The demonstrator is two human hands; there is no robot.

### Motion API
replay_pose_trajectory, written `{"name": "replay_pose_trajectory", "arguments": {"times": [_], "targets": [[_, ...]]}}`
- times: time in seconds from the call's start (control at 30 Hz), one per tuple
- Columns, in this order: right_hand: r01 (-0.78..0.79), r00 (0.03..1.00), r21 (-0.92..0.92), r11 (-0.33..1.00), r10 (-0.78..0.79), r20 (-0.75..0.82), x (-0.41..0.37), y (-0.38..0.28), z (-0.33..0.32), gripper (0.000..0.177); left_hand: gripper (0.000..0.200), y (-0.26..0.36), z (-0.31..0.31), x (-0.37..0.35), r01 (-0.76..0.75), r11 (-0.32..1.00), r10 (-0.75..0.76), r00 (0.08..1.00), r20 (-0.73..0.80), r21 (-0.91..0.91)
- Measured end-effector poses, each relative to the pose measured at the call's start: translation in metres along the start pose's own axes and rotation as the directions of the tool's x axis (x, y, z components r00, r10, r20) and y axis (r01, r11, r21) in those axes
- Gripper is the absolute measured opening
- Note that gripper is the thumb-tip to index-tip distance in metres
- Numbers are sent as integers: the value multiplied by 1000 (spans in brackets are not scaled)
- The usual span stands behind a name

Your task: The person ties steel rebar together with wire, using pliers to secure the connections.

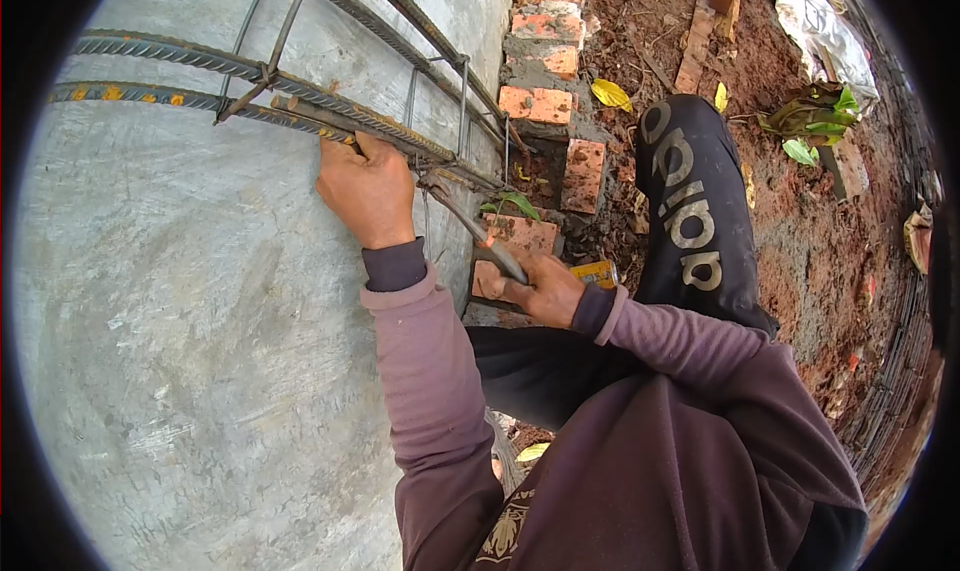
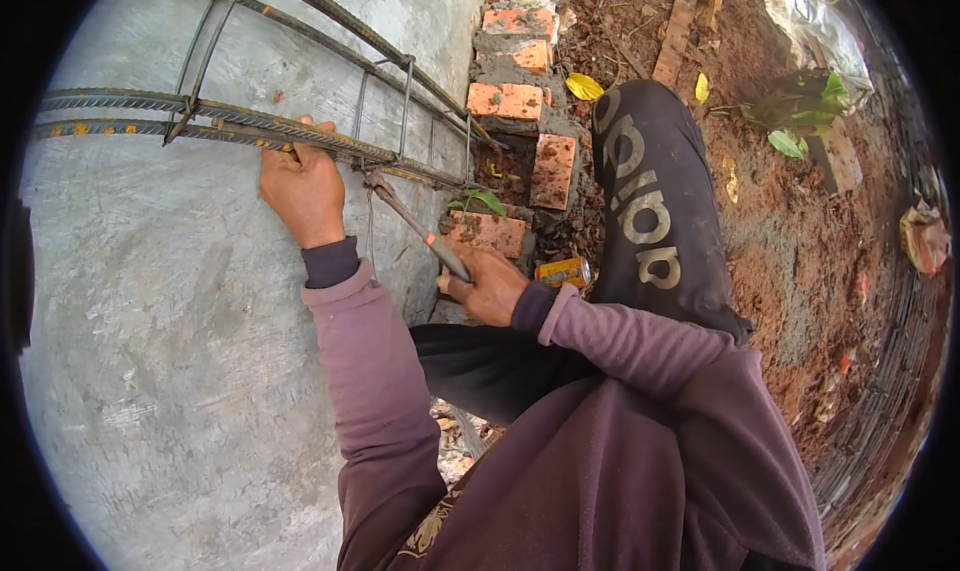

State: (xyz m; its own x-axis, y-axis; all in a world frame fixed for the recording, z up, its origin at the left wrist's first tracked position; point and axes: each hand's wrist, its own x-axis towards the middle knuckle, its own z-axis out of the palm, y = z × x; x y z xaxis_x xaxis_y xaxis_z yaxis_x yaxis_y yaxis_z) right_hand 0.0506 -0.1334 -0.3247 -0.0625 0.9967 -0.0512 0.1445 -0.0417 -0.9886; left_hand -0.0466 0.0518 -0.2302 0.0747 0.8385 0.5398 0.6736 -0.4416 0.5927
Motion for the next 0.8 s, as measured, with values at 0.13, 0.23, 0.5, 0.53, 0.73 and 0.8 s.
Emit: {"name": "replay_pose_trajectory", "arguments": {"times": [0.13,0.23,0.5,0.53,0.73,0.8], "targets": [[-428,904,664,613,280,324,-2,-20,20,36,16,-11,3,3,-33,999,32,999,-20,-26],[-551,834,802,229,109,541,-4,-21,2,33,18,-5,-1,3,-15,1000,14,999,35,10],[-633,769,713,302,143,623,-5,-22,-9,26,14,-11,-1,3,-25,997,27,999,24,-76],[-625,777,638,450,281,563,-6,-22,-19,36,13,-7,0,4,-42,996,43,999,5,-81],[-28,942,-562,827,-166,-291,-16,-24,-8,41,14,12,-9,0,-109,992,112,993,-45,61],[-98,923,-698,710,-197,-331,-20,-25,-2,29,15,15,-9,0,-113,991,118,992,-52,76]]}}
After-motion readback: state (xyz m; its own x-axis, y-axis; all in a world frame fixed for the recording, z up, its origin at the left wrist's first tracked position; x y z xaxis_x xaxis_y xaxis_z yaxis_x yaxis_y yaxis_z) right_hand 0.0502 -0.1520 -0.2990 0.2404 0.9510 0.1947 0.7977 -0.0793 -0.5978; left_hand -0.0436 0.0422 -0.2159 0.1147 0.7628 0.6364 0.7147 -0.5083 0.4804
